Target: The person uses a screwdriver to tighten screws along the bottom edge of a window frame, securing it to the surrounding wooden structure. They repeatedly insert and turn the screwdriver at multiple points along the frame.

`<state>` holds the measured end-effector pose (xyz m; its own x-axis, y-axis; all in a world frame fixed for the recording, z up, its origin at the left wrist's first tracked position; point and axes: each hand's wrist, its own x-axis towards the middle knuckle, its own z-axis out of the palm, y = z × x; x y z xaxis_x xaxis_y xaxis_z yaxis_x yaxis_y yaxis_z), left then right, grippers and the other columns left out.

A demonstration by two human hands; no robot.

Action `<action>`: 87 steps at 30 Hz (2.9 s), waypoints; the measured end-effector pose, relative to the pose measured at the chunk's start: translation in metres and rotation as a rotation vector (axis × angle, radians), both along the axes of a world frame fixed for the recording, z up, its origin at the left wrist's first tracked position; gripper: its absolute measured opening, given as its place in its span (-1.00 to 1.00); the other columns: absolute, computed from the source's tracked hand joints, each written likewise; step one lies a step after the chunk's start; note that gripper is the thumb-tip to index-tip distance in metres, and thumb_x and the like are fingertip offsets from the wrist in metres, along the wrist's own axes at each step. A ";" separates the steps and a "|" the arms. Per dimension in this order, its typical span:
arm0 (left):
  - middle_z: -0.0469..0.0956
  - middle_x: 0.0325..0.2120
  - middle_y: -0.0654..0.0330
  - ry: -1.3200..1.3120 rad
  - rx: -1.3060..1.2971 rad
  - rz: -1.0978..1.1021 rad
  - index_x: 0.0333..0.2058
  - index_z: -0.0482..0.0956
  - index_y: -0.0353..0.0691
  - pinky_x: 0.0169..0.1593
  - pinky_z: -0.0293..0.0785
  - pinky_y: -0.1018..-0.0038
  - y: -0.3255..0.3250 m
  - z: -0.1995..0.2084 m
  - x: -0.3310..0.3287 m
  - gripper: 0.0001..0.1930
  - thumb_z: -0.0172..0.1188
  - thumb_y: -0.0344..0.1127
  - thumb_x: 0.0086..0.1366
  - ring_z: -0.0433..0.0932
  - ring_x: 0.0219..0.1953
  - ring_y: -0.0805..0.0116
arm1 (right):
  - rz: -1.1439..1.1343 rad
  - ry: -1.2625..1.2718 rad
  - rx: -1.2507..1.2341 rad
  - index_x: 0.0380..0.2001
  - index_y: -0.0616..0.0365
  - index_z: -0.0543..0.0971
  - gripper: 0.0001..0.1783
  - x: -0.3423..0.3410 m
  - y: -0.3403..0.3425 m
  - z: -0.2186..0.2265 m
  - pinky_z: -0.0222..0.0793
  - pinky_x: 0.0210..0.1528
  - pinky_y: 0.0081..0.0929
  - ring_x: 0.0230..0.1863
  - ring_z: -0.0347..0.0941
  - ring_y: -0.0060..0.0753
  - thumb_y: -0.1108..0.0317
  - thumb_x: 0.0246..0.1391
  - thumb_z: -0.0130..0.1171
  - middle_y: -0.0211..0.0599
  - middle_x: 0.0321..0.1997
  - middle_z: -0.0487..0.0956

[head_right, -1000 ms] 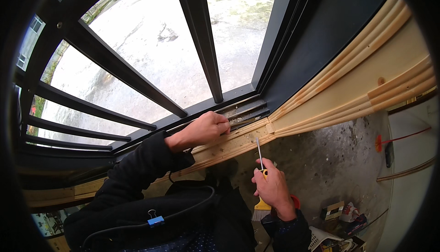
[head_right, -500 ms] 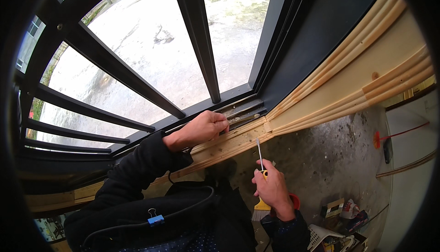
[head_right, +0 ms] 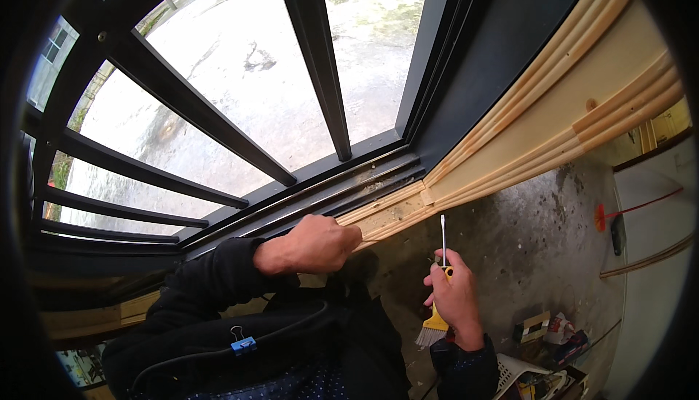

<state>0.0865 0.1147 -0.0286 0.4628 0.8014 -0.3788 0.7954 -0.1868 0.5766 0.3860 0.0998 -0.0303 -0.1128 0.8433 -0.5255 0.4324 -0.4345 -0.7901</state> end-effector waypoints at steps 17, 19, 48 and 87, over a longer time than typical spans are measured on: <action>0.63 -0.50 0.00 -0.113 0.041 0.504 -0.33 0.66 -0.27 -0.22 0.54 0.20 -0.021 0.000 -0.043 -0.72 0.05 -0.24 0.46 0.64 -0.38 -0.02 | 0.170 0.043 -0.048 0.23 0.28 0.46 -0.55 -0.019 -0.001 -0.004 0.51 -0.52 -0.45 -0.65 0.57 -0.46 0.32 0.36 0.11 -0.13 -0.41 0.69; 0.63 -0.49 -0.02 -0.102 0.027 0.513 -0.33 0.66 -0.29 -0.20 0.55 0.17 -0.016 -0.004 -0.038 -0.70 0.04 -0.23 0.46 0.64 -0.36 -0.05 | 0.186 0.036 -0.054 0.23 0.29 0.46 -0.54 -0.021 0.001 -0.004 0.52 -0.52 -0.43 -0.65 0.57 -0.44 0.32 0.35 0.11 -0.14 -0.41 0.69; 0.65 -0.37 -0.19 -0.293 -0.049 0.476 -0.35 0.65 -0.41 -0.06 0.54 0.10 0.069 -0.038 0.027 -0.65 0.01 -0.25 0.42 0.64 -0.25 -0.18 | 0.212 -0.032 -0.024 0.21 0.31 0.45 -0.55 -0.020 0.019 -0.003 0.52 -0.52 -0.41 -0.65 0.60 -0.39 0.30 0.36 0.08 -0.10 -0.44 0.69; 0.60 -0.54 -0.08 -0.105 0.037 0.140 -0.28 0.53 -0.23 -0.32 0.52 0.01 -0.009 0.006 -0.017 -0.84 0.05 -0.28 0.41 0.64 -0.42 -0.15 | -0.013 0.007 -0.020 0.22 0.30 0.46 -0.58 -0.008 -0.006 0.000 0.48 -0.59 -0.49 -0.66 0.51 -0.50 0.37 0.36 0.09 -0.19 -0.41 0.63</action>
